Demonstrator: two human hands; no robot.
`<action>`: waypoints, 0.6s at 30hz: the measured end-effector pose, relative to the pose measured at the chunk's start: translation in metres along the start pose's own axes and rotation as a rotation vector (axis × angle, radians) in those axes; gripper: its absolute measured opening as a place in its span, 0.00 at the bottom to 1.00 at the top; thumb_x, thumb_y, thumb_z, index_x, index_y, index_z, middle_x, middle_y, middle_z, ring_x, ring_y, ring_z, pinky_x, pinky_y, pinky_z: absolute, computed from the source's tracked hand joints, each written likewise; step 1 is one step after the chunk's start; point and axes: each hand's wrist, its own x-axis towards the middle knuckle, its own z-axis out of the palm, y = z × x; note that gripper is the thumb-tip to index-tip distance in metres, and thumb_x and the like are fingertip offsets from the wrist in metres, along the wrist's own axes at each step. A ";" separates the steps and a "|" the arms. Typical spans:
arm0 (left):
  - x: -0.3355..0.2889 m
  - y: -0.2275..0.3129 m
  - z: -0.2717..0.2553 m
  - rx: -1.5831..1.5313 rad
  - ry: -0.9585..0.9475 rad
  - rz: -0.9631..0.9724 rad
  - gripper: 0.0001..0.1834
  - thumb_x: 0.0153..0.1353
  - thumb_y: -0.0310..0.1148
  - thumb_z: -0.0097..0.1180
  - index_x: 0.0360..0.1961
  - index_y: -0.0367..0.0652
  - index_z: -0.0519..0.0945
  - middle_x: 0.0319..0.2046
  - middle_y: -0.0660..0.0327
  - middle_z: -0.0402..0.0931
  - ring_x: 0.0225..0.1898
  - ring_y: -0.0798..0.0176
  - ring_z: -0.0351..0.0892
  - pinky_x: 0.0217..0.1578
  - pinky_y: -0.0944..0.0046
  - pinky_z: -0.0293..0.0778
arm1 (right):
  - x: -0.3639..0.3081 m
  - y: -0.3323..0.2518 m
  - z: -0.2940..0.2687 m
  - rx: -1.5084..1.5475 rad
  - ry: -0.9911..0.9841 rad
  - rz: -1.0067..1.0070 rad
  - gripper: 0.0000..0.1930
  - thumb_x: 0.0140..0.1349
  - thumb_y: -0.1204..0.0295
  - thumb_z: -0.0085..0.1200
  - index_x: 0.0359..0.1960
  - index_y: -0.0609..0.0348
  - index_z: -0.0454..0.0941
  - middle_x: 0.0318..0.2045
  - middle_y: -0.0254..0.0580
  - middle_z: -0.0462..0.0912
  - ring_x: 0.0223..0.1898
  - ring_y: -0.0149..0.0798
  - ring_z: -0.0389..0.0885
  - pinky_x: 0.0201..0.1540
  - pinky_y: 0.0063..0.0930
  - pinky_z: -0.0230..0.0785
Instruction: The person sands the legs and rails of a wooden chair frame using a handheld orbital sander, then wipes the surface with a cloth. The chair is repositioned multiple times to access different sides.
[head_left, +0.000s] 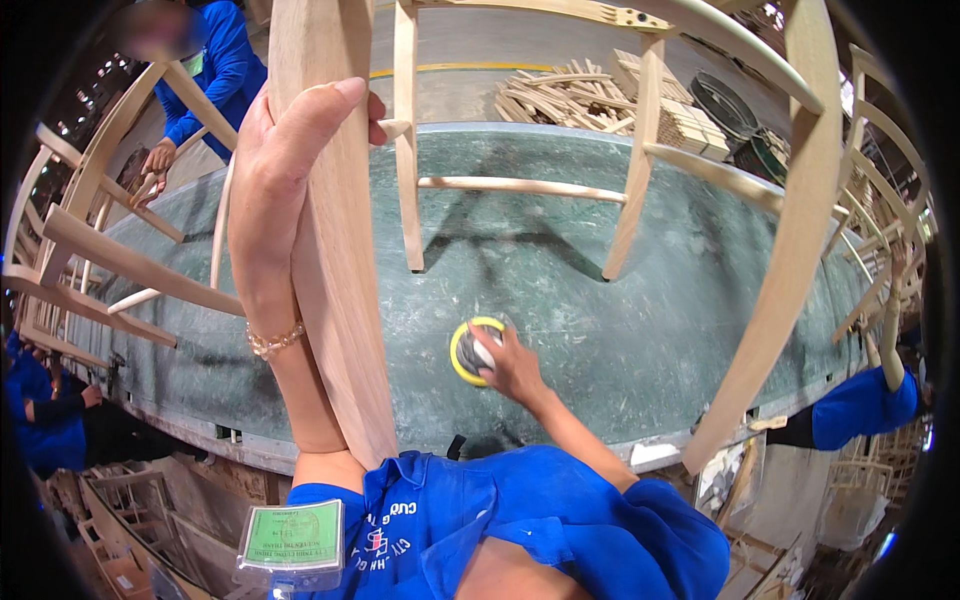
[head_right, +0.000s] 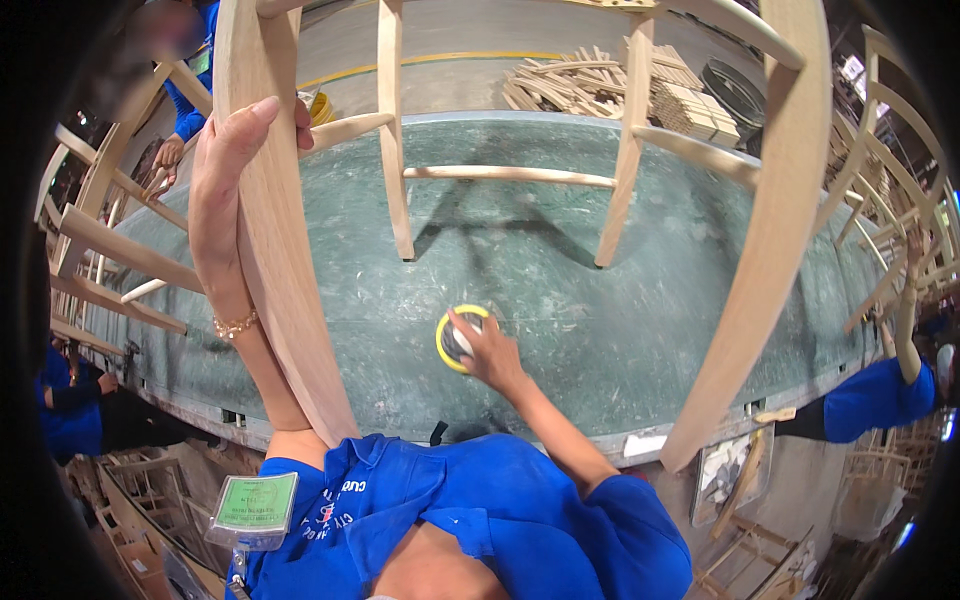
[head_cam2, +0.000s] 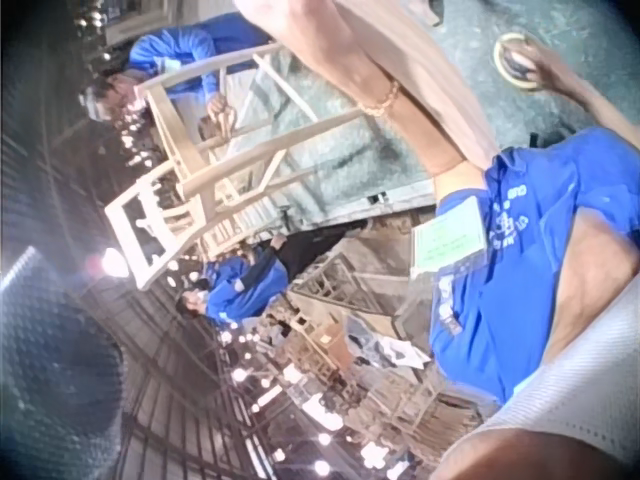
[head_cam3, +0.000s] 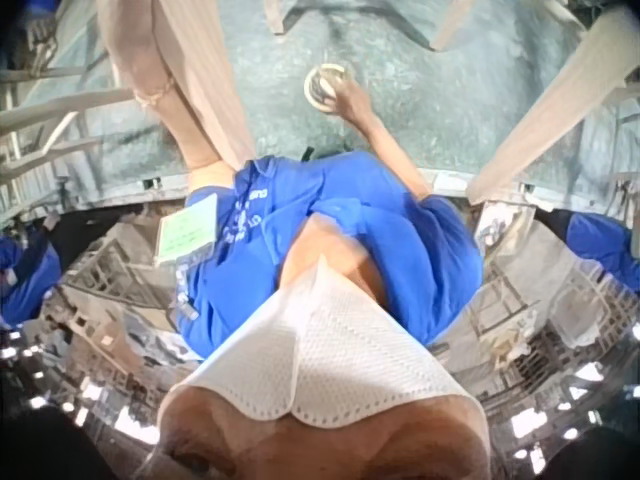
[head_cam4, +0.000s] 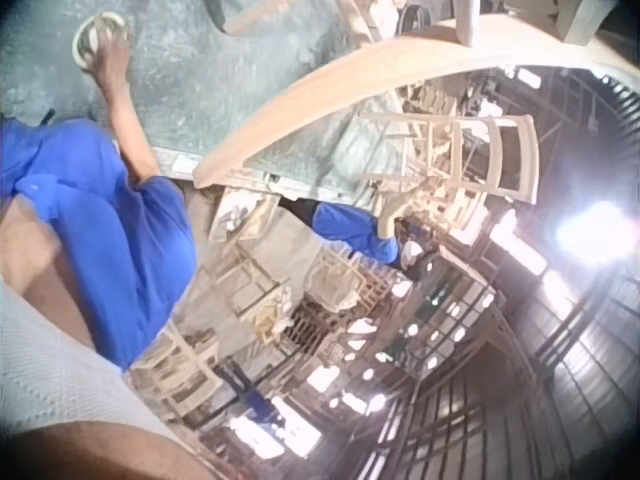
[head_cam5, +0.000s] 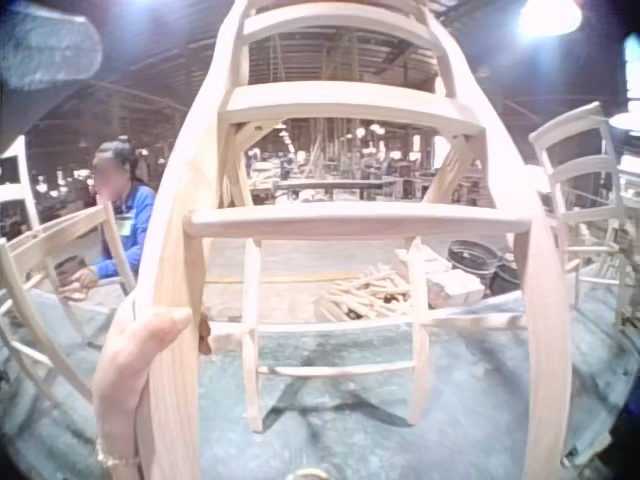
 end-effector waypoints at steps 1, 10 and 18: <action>-0.001 0.000 -0.001 -0.023 -0.021 0.026 0.21 0.53 0.45 0.61 0.36 0.36 0.76 0.27 0.59 0.77 0.31 0.68 0.77 0.36 0.70 0.71 | -0.024 0.003 0.008 0.012 0.012 0.001 0.44 0.43 0.73 0.68 0.65 0.27 0.62 0.48 0.52 0.69 0.43 0.58 0.77 0.40 0.48 0.74; -0.017 -0.003 -0.007 0.011 -0.052 0.080 0.19 0.55 0.44 0.60 0.36 0.37 0.75 0.28 0.59 0.77 0.30 0.67 0.76 0.35 0.67 0.70 | -0.072 -0.011 -0.017 -0.008 0.244 0.002 0.35 0.51 0.65 0.66 0.63 0.46 0.66 0.50 0.53 0.73 0.49 0.55 0.75 0.50 0.41 0.70; -0.045 -0.002 -0.014 -0.078 -0.099 0.093 0.18 0.57 0.36 0.56 0.44 0.35 0.70 0.30 0.58 0.76 0.31 0.67 0.76 0.36 0.67 0.72 | -0.047 -0.162 -0.026 1.210 -0.348 -0.292 0.45 0.57 0.55 0.62 0.70 0.58 0.50 0.56 0.51 0.70 0.57 0.43 0.70 0.61 0.37 0.61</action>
